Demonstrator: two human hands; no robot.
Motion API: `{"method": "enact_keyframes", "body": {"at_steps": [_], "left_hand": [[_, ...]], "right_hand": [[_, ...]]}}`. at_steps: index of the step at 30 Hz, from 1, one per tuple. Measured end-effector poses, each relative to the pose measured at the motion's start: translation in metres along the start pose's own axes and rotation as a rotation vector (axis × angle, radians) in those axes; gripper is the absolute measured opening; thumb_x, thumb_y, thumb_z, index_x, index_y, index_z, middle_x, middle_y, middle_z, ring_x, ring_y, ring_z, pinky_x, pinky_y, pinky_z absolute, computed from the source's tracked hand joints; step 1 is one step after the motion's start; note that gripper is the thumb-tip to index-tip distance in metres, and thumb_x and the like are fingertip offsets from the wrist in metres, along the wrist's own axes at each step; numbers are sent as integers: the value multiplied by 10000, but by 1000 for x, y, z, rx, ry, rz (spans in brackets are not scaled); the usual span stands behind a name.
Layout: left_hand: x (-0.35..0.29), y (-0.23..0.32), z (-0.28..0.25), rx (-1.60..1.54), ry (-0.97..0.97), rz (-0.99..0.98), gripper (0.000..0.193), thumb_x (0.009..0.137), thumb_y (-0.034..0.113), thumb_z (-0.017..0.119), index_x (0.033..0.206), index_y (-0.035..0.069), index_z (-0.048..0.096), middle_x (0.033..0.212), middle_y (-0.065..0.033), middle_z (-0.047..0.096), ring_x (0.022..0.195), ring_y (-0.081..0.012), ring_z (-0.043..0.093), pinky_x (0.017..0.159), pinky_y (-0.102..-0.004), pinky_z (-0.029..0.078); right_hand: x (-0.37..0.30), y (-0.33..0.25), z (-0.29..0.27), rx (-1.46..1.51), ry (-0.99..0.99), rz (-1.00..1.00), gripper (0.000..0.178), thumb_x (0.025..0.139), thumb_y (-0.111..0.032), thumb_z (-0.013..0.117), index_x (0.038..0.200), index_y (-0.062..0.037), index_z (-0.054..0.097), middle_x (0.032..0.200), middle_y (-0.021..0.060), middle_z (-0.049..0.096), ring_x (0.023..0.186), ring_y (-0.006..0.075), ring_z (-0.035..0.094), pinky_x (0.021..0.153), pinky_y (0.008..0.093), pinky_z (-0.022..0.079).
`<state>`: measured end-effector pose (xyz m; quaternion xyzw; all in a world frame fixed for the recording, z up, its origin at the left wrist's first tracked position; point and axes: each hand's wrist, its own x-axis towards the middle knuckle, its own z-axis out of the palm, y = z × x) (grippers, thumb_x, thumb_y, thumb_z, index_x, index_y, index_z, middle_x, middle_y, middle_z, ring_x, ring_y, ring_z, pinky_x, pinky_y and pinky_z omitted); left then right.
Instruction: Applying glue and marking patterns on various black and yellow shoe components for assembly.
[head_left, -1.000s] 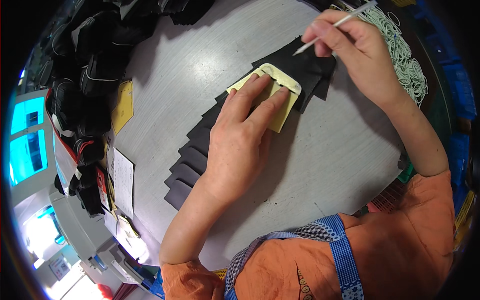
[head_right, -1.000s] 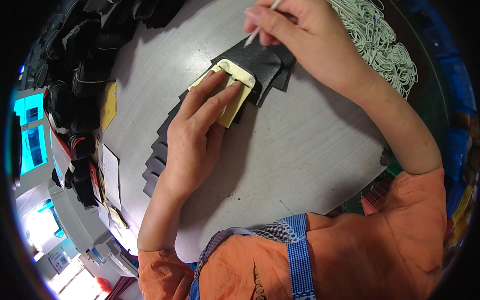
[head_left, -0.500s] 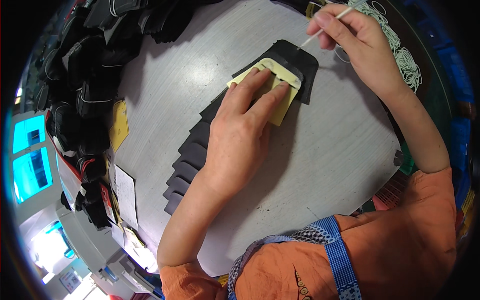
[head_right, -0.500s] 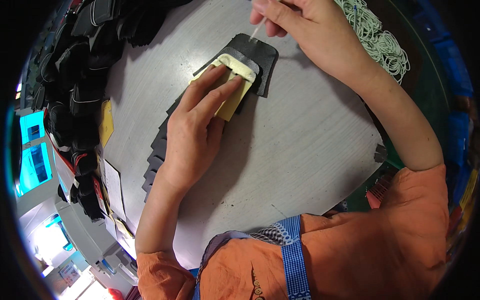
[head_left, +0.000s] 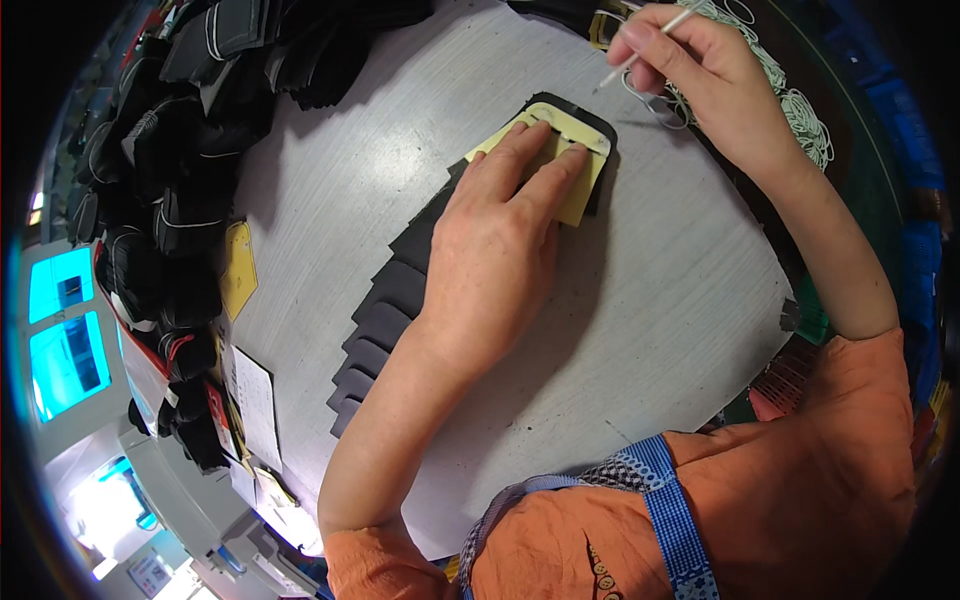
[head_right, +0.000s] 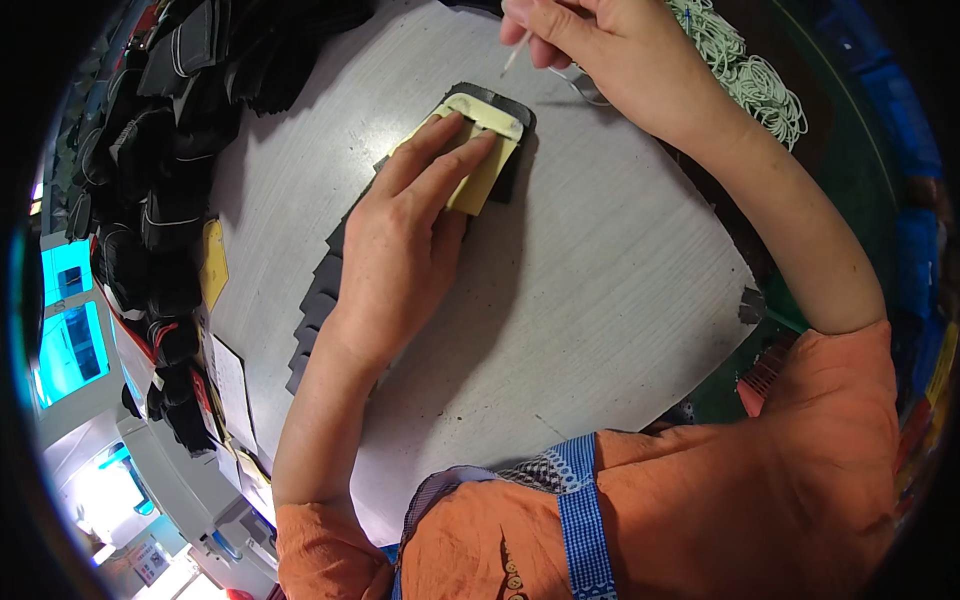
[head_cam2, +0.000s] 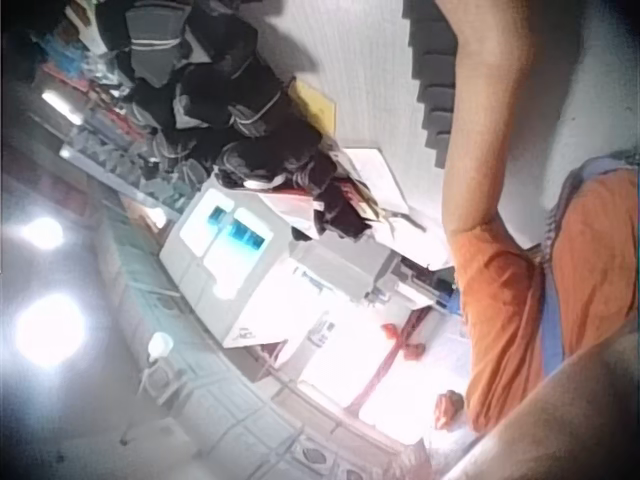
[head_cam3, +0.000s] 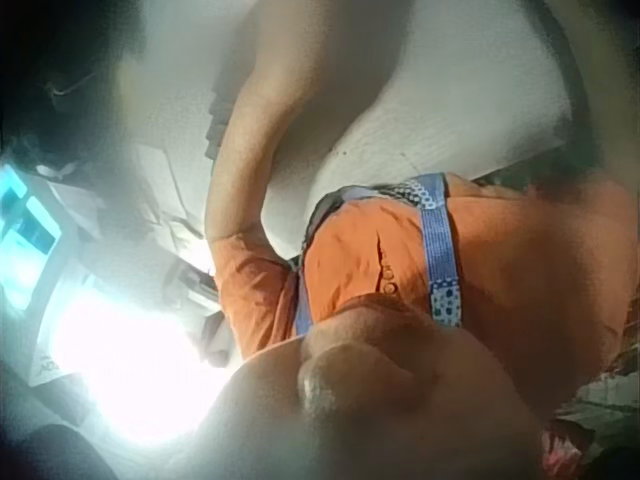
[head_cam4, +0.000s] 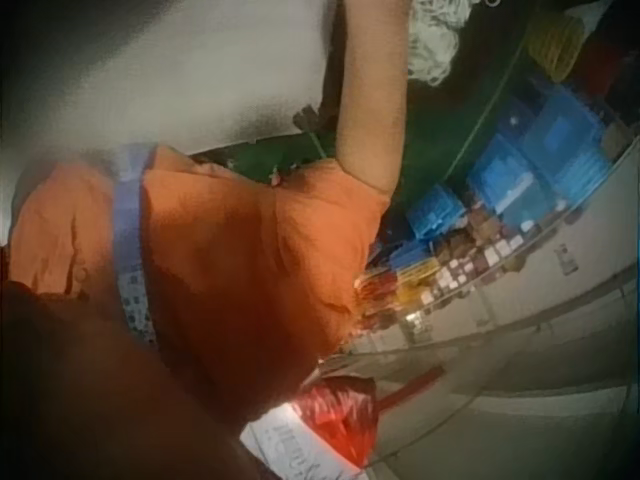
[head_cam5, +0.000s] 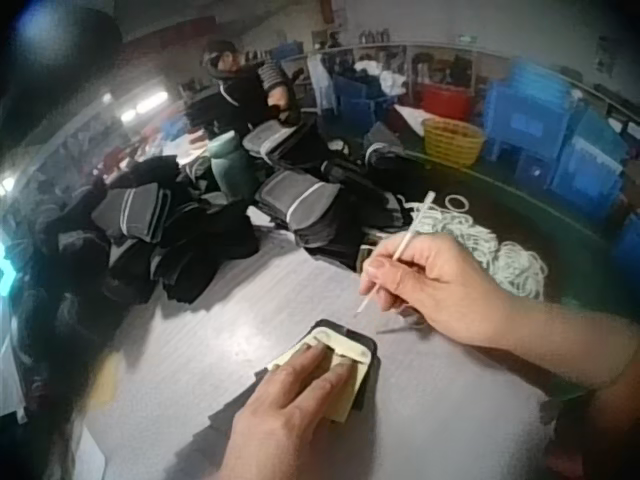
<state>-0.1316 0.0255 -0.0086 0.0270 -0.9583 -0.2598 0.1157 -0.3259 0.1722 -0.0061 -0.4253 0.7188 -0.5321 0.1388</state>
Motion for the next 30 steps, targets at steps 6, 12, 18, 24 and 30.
{"method": "enact_keyframes", "body": {"at_steps": [6,12,18,24,30], "left_hand": [[0,-13,4,46,81,3,462,796,-15,620,1238,115,647,1327,-170,573,1194,-367,576,992,-407,489],[8,-13,27,79,285,185,139,799,184,611,804,66,684,962,-130,641,957,-283,637,898,-415,490],[-122,-37,-68,281,642,-39,329,768,68,623,1093,65,674,1149,-119,667,1091,-296,632,957,-423,485],[-304,-82,-130,606,894,-505,572,691,-169,506,1181,73,679,1193,-120,677,1173,-323,609,1027,-406,464],[-380,-47,-134,713,575,-758,513,749,-29,599,1244,91,658,1358,-169,553,1220,-357,554,1044,-427,437]], "right_hand": [[19,1,41,-88,-124,-48,223,995,-189,545,900,-2,621,764,-19,579,666,84,521,613,246,432],[-19,32,-21,-107,-27,231,293,1051,-230,469,1088,3,643,660,-47,438,632,37,389,612,212,335],[-27,17,36,-622,-181,-52,371,1036,-208,505,1348,-11,544,1324,121,603,1252,218,556,1050,335,415],[9,89,-26,-407,-141,-144,440,937,-107,645,1358,-37,537,1268,68,621,1173,193,588,959,324,462],[9,-23,95,-234,-142,219,418,1015,-347,510,1189,16,624,1075,81,667,1002,162,599,889,296,455]]}}
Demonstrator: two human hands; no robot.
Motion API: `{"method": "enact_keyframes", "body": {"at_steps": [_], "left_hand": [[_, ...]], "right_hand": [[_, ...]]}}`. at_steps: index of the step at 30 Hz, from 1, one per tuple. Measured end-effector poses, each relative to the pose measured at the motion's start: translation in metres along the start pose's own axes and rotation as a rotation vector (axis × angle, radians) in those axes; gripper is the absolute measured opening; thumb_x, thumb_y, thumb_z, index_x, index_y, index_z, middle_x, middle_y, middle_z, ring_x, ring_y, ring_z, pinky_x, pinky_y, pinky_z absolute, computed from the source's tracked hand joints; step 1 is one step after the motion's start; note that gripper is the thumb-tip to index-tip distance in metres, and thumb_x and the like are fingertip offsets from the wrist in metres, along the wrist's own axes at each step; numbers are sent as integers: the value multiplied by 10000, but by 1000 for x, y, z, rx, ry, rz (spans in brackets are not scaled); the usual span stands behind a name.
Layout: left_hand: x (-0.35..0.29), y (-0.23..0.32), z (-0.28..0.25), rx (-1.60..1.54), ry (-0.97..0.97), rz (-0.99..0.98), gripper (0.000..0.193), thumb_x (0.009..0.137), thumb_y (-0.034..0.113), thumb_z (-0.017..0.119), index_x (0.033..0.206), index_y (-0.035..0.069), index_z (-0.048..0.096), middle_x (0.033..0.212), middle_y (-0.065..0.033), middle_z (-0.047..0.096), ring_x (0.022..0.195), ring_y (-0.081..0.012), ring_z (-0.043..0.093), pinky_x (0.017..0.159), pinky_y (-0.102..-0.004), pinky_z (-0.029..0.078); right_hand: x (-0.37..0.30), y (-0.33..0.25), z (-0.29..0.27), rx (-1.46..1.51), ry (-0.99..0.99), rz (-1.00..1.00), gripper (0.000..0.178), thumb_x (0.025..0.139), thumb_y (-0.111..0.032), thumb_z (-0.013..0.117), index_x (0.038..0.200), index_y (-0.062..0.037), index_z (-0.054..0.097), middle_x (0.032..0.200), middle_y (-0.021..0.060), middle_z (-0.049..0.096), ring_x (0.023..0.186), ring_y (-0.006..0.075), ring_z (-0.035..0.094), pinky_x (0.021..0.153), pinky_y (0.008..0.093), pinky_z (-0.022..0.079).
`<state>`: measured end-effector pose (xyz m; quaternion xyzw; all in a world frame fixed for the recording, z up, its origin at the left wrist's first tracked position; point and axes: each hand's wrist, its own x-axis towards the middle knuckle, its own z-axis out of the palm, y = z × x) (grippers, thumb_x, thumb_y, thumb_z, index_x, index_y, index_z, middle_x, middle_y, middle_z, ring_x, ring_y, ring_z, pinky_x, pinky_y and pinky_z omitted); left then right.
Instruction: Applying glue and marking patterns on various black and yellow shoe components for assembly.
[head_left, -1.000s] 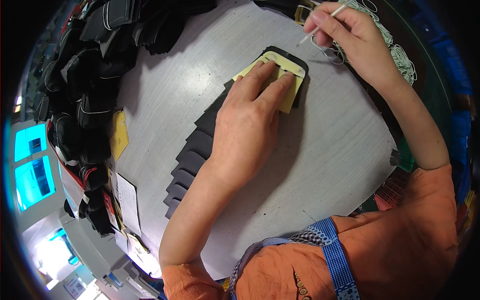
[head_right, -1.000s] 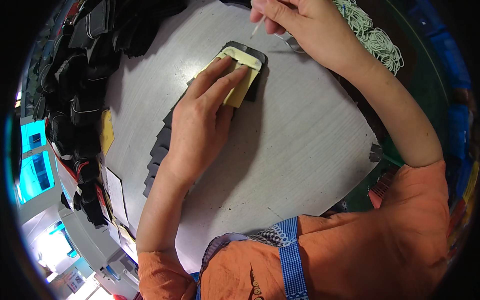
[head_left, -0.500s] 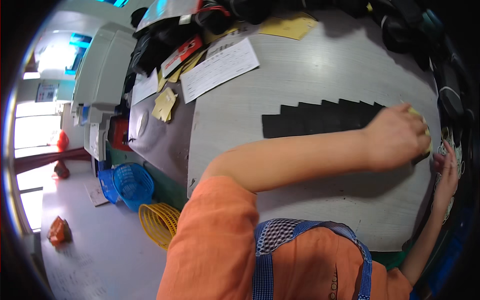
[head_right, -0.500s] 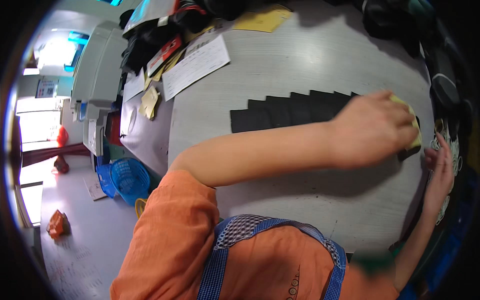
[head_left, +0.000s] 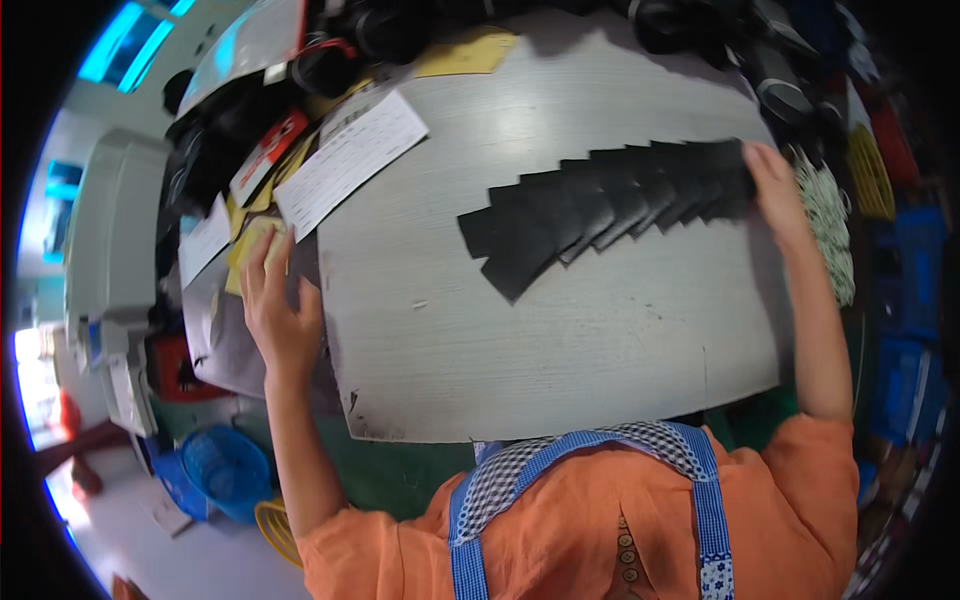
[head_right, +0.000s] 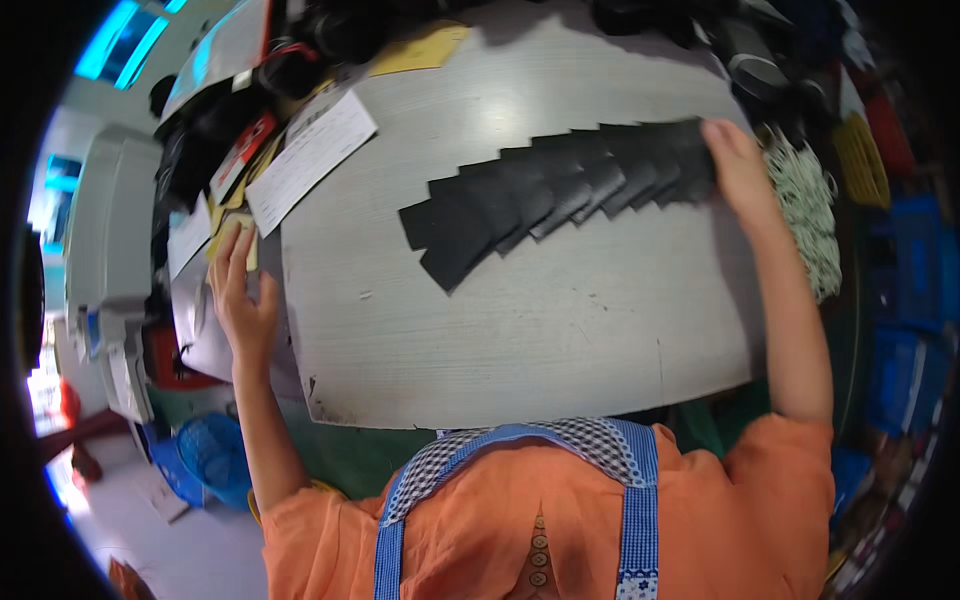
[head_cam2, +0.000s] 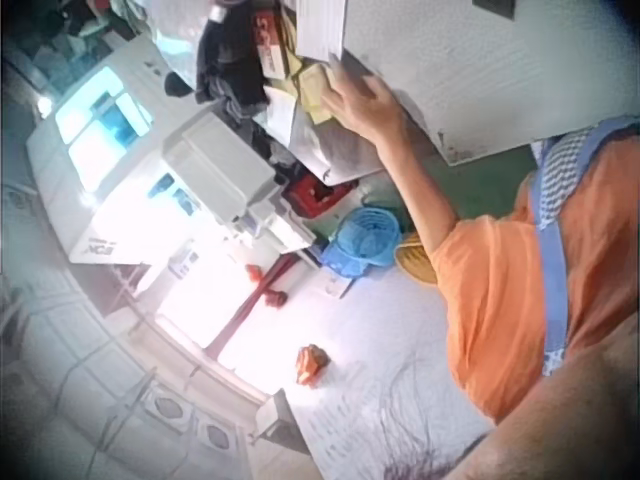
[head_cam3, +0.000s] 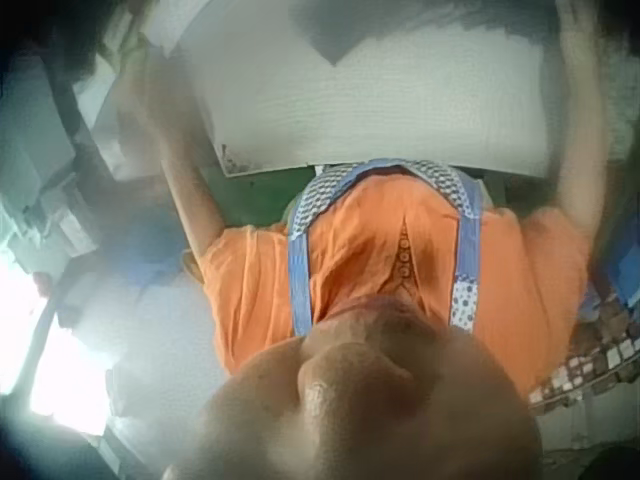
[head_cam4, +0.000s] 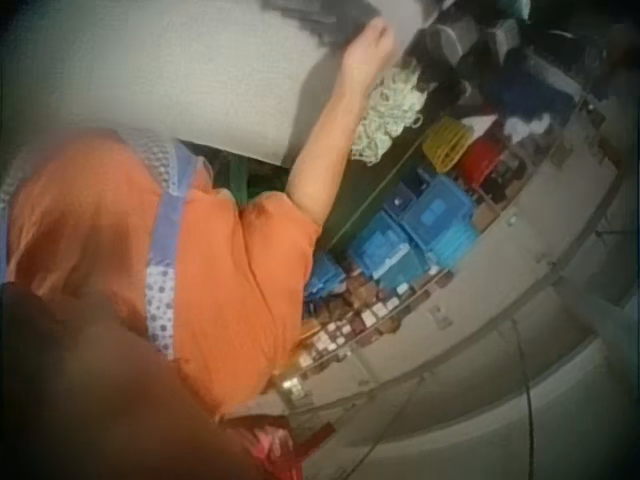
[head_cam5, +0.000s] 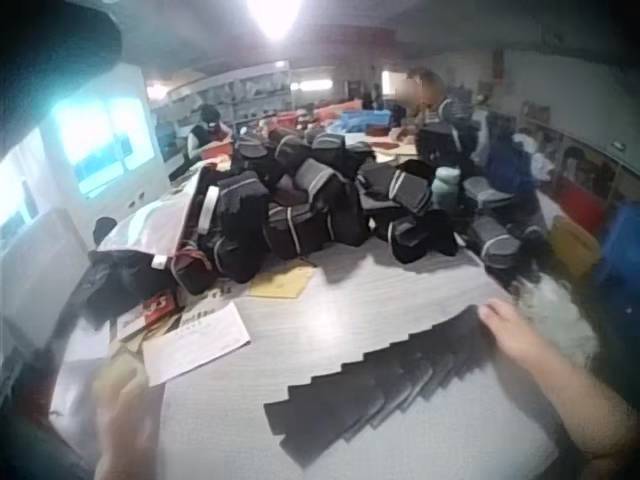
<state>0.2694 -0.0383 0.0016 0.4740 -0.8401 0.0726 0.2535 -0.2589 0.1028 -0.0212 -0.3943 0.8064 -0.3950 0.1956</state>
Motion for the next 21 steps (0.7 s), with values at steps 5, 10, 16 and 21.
{"method": "enact_keyframes", "body": {"at_steps": [5,10,16,21], "left_hand": [[8,97,21,-521,-321,193,416,780,100,762,1179,104,646,1284,-156,559,1154,-342,589,953,-408,492],[25,117,49,-581,-188,144,632,666,44,830,1231,23,548,1229,-189,564,1163,-366,558,961,-417,476],[43,145,79,-933,-150,200,617,712,-12,785,1255,29,495,1127,-160,593,1044,-318,606,919,-369,480],[43,197,92,-847,-157,345,456,796,29,745,1184,17,506,1011,-149,599,878,-308,633,788,-357,505]], "right_hand": [[-58,-92,95,-70,-222,-158,717,901,-542,591,1321,32,499,1170,242,648,1099,357,632,970,422,467],[-92,-130,169,-96,-247,-645,355,769,-111,668,1103,-71,557,1056,153,622,1018,352,609,888,477,483],[-98,-140,118,143,122,-870,314,820,-148,709,1088,-54,574,967,108,625,910,295,613,854,413,480],[-85,-93,136,263,189,-790,297,932,-112,591,1219,-37,582,1003,132,647,881,304,615,842,408,494]]}}
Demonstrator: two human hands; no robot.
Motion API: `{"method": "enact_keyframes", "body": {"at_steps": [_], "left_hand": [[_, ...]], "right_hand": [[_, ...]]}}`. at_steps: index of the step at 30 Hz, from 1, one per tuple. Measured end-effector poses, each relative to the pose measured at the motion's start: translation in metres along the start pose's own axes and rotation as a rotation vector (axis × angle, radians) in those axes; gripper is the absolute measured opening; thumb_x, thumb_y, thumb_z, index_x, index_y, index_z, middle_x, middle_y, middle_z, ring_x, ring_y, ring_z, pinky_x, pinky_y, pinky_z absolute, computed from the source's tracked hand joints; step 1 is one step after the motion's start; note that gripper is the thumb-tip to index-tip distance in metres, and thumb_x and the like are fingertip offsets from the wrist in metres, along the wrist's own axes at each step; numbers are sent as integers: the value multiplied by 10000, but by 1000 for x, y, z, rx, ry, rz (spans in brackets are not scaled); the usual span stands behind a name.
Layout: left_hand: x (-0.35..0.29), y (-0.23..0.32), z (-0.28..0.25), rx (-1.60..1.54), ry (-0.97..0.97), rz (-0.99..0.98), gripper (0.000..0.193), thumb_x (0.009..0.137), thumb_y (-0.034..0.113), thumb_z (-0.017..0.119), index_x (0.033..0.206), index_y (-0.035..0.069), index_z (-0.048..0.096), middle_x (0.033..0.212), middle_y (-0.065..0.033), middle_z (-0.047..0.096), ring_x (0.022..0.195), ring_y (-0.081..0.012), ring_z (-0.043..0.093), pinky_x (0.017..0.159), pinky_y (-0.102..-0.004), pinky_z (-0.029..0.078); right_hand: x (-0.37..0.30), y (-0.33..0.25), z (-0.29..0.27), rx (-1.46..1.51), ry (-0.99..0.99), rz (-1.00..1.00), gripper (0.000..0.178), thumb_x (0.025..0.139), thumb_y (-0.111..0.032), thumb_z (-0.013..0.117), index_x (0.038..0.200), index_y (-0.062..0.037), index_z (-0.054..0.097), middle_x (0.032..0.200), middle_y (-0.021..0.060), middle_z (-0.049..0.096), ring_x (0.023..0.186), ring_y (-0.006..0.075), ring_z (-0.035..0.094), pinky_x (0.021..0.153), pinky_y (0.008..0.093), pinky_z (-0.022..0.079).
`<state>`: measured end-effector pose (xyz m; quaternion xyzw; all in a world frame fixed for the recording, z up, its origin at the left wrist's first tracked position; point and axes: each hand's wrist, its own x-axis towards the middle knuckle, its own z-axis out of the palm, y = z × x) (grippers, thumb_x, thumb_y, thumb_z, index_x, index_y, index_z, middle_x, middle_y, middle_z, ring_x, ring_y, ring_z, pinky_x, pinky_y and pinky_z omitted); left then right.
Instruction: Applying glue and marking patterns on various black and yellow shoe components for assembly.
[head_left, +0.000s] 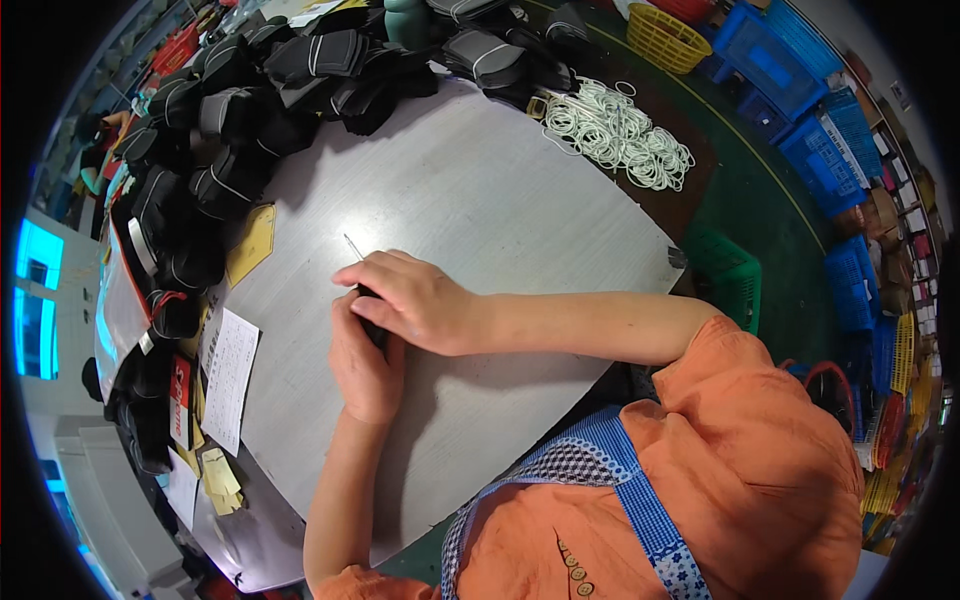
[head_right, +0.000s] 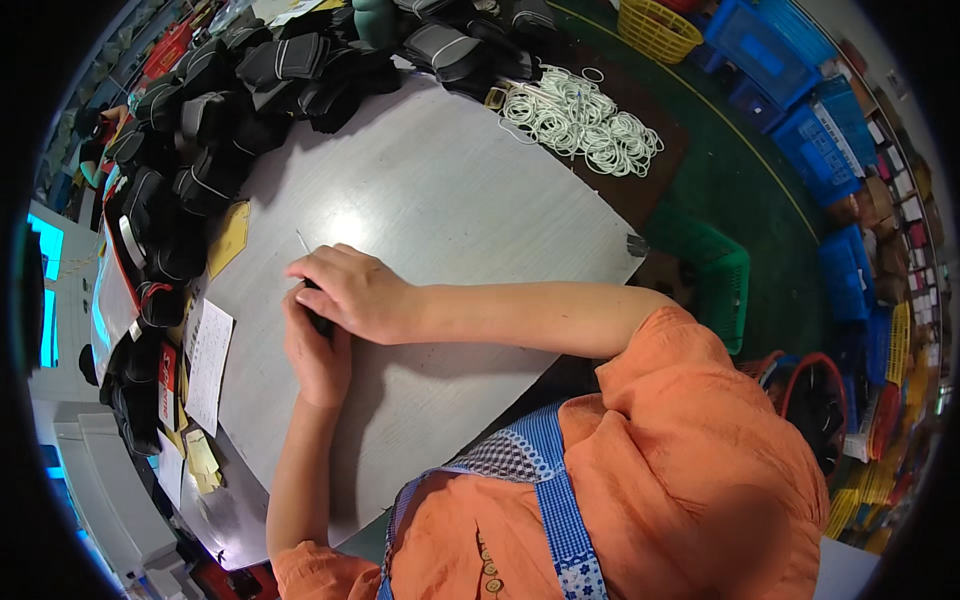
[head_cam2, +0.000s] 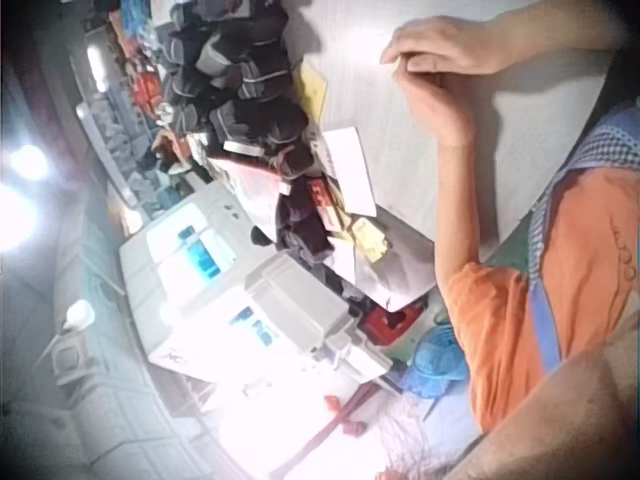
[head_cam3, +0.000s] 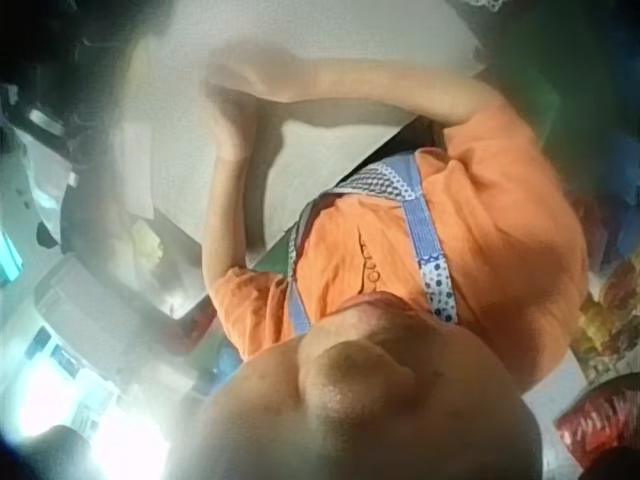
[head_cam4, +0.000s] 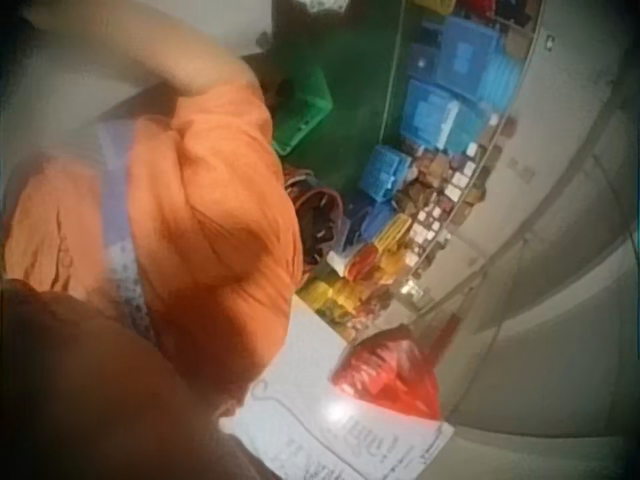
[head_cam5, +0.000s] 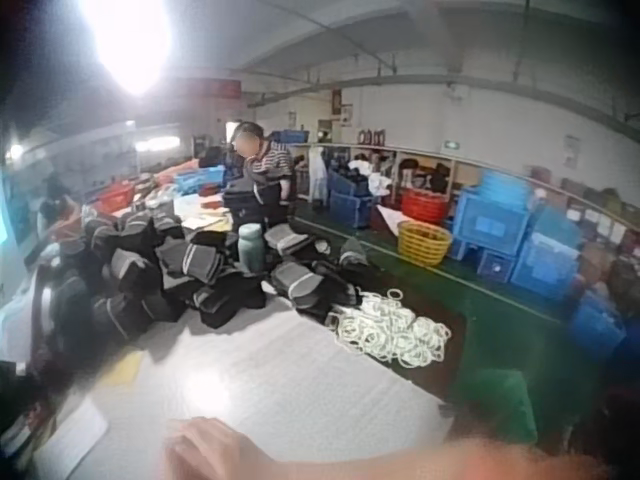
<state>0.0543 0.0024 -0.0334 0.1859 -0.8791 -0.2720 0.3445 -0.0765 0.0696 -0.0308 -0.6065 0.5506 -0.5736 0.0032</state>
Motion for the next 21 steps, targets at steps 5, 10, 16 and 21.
{"method": "enact_keyframes", "body": {"at_steps": [5,10,16,21], "left_hand": [[18,7,2,69,-16,30,321,853,69,735,1109,-2,555,973,-137,632,852,-246,651,756,-339,522],[41,15,21,-786,38,-580,246,968,202,653,1120,28,568,912,-33,630,795,-99,616,679,-241,522],[71,48,37,-1054,21,-753,253,978,285,633,1091,71,559,877,-36,643,681,-113,629,540,-263,518],[73,64,42,-1095,-40,-695,258,982,312,625,1075,82,554,862,-30,631,688,-101,627,541,-257,522]], "right_hand": [[0,29,-123,-379,-63,286,299,927,-95,586,1220,-81,642,962,113,705,886,263,674,829,383,523],[-26,98,-220,-1080,-54,538,233,855,-263,723,955,-70,639,971,121,661,963,297,625,856,453,480],[-6,56,-206,-784,-9,404,154,894,-172,684,950,-41,627,824,112,680,808,260,682,797,403,503],[6,19,-155,204,-180,669,118,922,-99,643,984,0,627,813,69,660,800,171,698,734,309,543]]}}
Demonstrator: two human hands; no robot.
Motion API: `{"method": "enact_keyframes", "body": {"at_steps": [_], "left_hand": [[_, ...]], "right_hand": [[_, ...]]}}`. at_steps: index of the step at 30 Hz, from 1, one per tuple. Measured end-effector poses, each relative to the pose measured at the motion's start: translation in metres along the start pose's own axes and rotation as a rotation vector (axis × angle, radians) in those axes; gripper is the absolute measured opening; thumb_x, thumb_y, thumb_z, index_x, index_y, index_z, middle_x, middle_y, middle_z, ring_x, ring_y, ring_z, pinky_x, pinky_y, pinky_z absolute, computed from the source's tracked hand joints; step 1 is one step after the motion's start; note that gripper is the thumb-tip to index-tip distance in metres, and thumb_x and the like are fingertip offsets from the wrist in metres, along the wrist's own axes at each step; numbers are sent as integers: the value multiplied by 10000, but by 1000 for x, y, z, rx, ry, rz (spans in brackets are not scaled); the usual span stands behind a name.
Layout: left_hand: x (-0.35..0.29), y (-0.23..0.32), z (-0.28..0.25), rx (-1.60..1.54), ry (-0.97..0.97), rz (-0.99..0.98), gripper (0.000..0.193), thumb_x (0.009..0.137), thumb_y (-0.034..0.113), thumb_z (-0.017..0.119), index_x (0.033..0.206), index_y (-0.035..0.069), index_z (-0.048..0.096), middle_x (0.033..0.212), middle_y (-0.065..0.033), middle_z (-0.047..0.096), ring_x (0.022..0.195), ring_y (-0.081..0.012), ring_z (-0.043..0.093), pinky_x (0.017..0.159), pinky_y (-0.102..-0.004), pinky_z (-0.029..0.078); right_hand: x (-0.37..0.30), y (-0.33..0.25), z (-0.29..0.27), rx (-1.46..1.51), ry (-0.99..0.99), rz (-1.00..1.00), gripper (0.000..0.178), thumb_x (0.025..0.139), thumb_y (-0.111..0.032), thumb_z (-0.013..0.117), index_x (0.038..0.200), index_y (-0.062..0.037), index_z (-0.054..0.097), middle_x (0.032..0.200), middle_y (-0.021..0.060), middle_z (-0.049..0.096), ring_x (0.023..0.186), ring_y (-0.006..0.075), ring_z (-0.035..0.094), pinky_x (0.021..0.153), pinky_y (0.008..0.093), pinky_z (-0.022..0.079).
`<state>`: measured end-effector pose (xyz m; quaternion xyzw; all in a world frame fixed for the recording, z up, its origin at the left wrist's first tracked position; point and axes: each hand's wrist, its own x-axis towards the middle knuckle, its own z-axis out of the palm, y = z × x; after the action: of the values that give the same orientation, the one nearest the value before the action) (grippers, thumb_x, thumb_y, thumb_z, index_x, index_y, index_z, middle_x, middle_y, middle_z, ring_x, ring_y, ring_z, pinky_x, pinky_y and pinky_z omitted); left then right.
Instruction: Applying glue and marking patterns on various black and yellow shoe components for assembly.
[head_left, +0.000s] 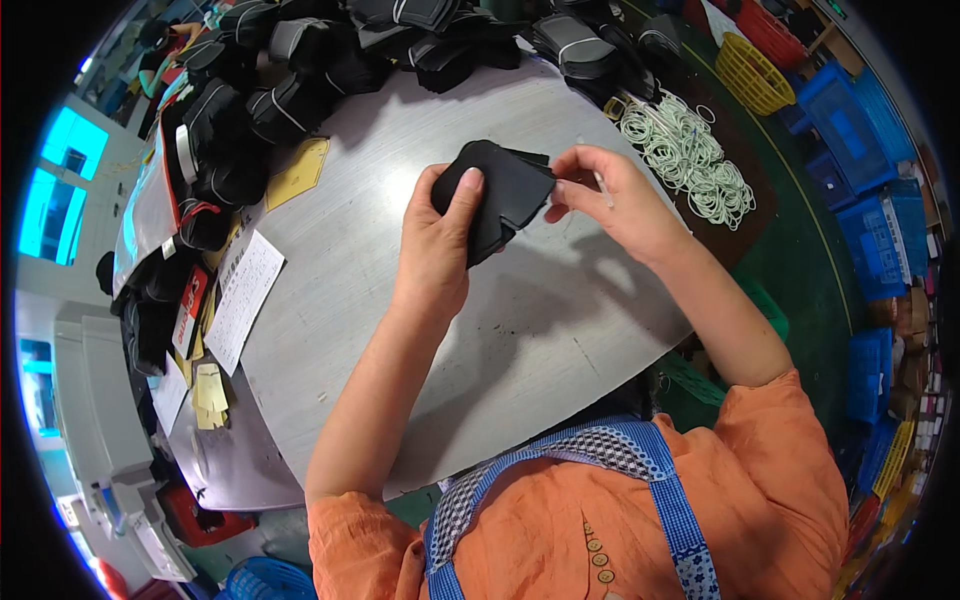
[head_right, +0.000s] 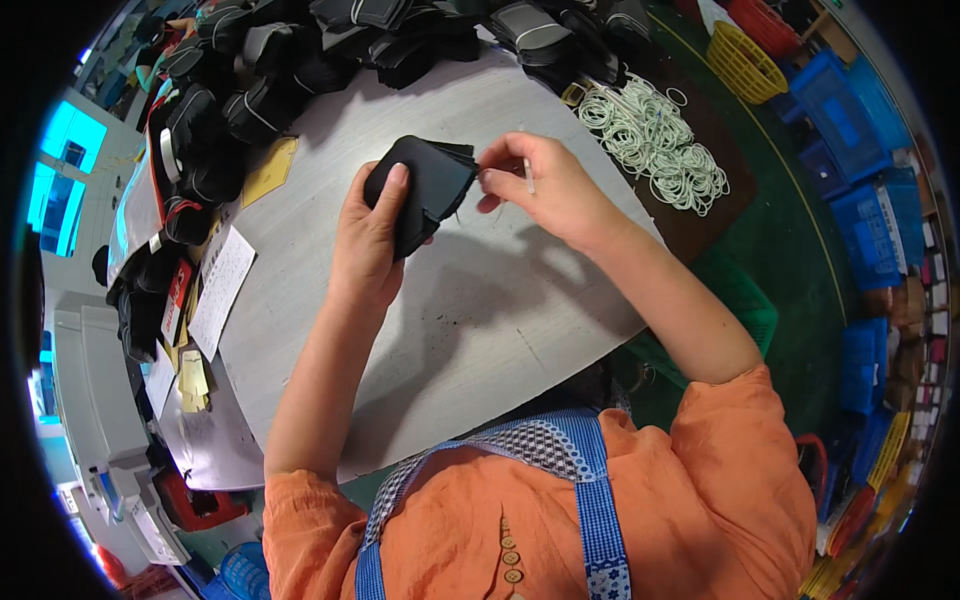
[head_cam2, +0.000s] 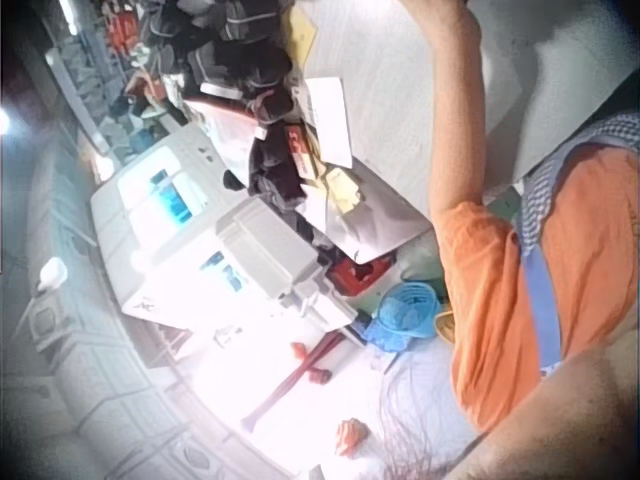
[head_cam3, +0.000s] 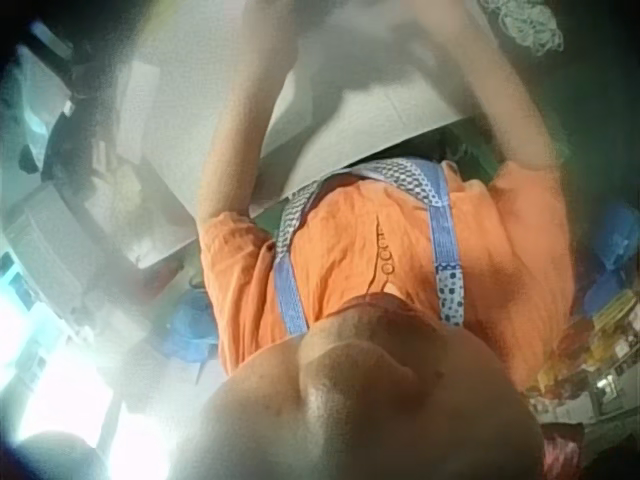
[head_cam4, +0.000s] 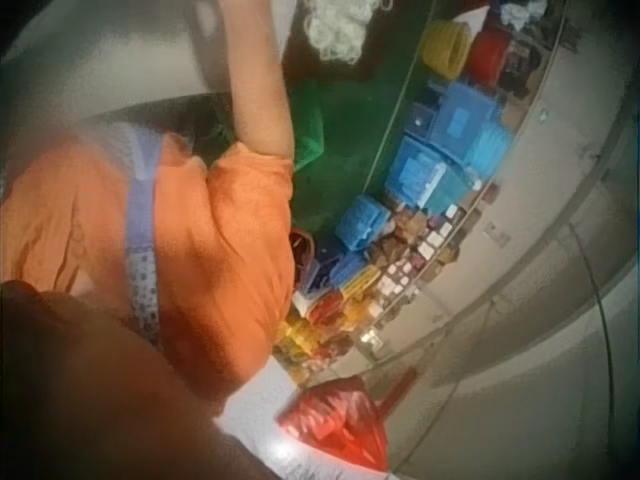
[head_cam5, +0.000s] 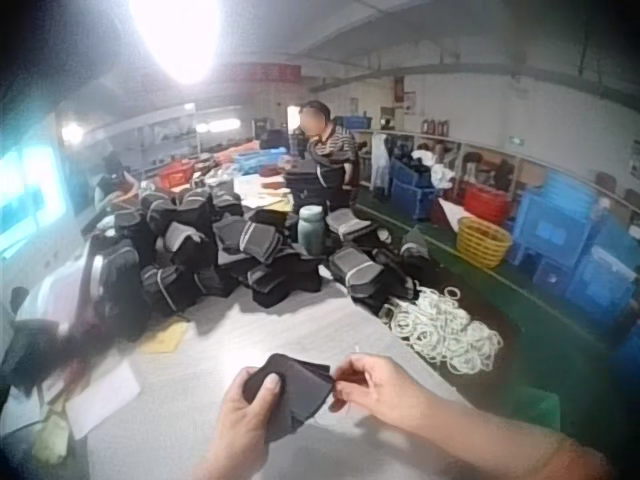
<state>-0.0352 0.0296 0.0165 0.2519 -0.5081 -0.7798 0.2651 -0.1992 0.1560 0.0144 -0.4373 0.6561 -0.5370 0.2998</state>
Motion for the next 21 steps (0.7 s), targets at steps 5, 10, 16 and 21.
{"method": "enact_keyframes", "body": {"at_steps": [5,10,16,21], "left_hand": [[-4,5,5,-51,-55,-63,358,967,301,650,1189,57,510,973,-87,627,765,-131,648,585,-275,552],[-10,13,-1,-40,-137,-138,386,963,362,646,1209,88,528,957,-59,625,774,-127,619,587,-264,522],[-19,24,-5,-151,-281,-80,405,930,334,696,1201,71,550,971,-66,621,789,-139,639,648,-309,554],[-2,5,-39,1000,-143,869,215,927,155,687,1090,36,613,877,-59,654,757,-182,645,695,-300,533]], "right_hand": [[1,-9,22,430,48,47,136,892,36,588,1022,8,620,878,42,606,708,121,638,630,243,533],[-1,-1,33,556,121,53,163,897,34,583,1044,-12,636,822,17,600,609,87,538,519,218,440],[-23,6,44,143,127,136,104,931,-105,637,1011,-47,670,788,-29,613,619,29,479,536,179,368],[-46,-14,37,1104,-108,178,231,939,-241,679,953,-10,673,794,6,625,642,73,504,590,236,412]]}}
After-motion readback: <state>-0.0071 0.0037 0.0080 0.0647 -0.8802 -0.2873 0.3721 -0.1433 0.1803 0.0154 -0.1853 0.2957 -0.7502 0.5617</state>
